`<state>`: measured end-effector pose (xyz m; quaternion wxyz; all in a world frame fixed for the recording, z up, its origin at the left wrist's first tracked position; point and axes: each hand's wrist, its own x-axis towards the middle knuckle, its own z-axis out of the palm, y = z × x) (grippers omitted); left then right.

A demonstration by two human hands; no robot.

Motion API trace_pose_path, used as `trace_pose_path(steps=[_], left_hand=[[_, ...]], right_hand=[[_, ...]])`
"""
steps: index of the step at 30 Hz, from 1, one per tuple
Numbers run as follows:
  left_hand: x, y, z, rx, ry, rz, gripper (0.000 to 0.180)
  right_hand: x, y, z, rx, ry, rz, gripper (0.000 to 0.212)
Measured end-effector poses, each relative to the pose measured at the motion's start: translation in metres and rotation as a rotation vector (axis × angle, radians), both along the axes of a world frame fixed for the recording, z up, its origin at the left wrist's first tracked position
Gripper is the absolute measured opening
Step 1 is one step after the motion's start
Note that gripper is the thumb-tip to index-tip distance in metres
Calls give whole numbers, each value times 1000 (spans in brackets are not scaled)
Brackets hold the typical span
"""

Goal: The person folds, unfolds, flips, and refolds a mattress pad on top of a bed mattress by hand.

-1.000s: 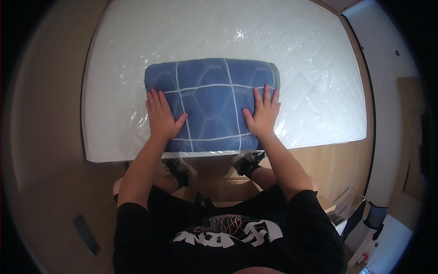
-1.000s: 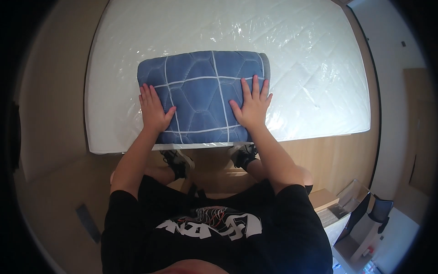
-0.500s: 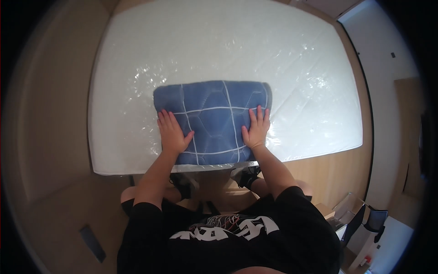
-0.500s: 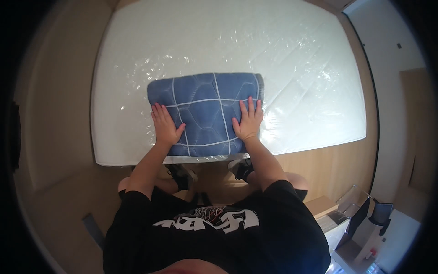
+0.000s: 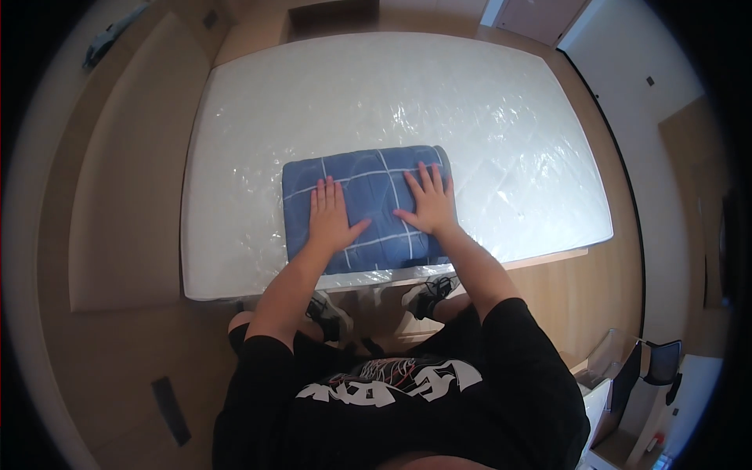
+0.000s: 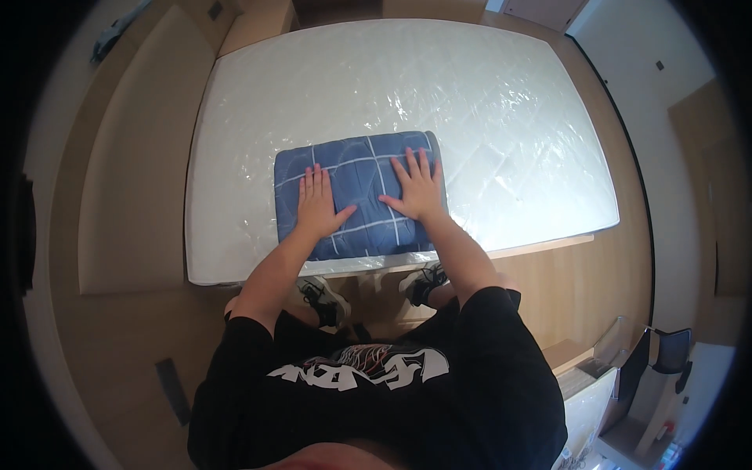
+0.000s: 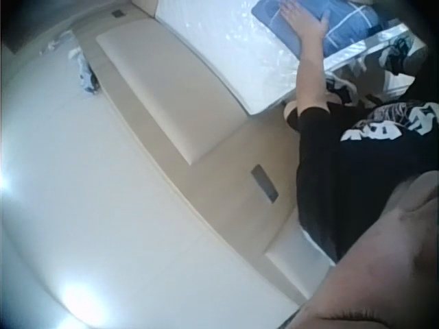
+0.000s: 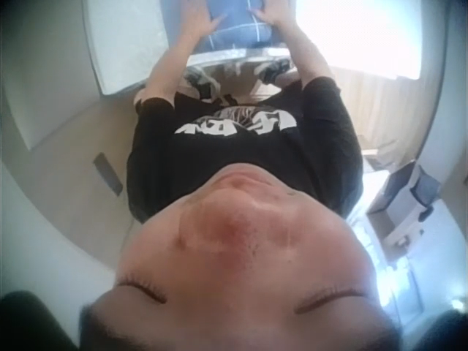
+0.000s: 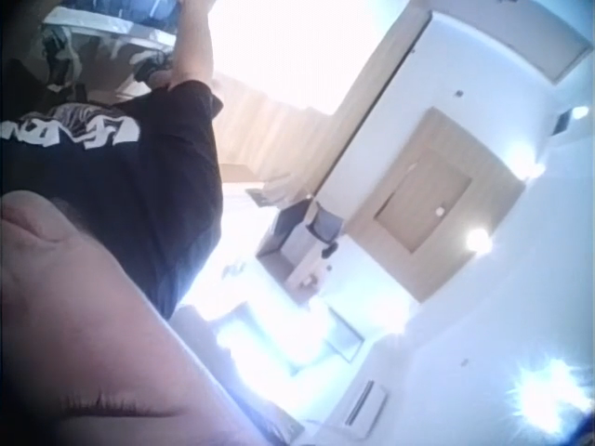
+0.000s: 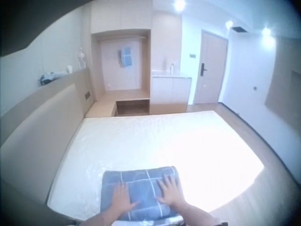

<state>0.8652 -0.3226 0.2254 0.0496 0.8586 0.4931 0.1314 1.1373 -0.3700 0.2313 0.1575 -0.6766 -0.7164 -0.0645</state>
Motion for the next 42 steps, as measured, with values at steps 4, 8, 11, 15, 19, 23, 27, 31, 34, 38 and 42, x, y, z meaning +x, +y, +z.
trace_pose_path(steps=[4, 8, 11, 15, 19, 23, 27, 31, 34, 38, 42], left_hand=[[14, 0, 10, -38, 74, -10, 108], [-3, 11, 6, -113, 92, -94, 106], [-45, 17, -6, -75, 19, 113, 111], [-123, 18, -36, -177, -303, 346, 115], [-150, 10, -70, -1245, -1128, 522, 87], [-137, 7, -86, -1488, -1496, 549, 64], [-131, 14, -87, -1467, -1507, 676, 60], [-132, 2, -87, -1464, -1574, 603, 61], [-112, -37, -89, -1470, -1583, 560, 58], [-49, -121, -96, -1549, -1725, 715, 66], [-10, -160, -101, -1313, -1979, 645, 67]], right_hand=[[-12, 1, 18, -100, -26, 111, 92], [-18, 2, 21, -236, -18, 123, 89], [-1, -5, 9, -215, 30, 62, 90], [44, -28, -31, -151, 252, -357, 107], [69, -50, -85, -313, 1186, -536, 119], [64, -68, -93, -815, 1764, -432, 103], [51, -80, -72, -950, 1680, -659, 97], [63, -68, -66, -864, 1832, -455, 83], [96, -38, -64, -796, 1792, -508, 78], [128, 8, -45, -221, 764, -626, 96], [91, 5, -29, 0, -147, -312, 54]])
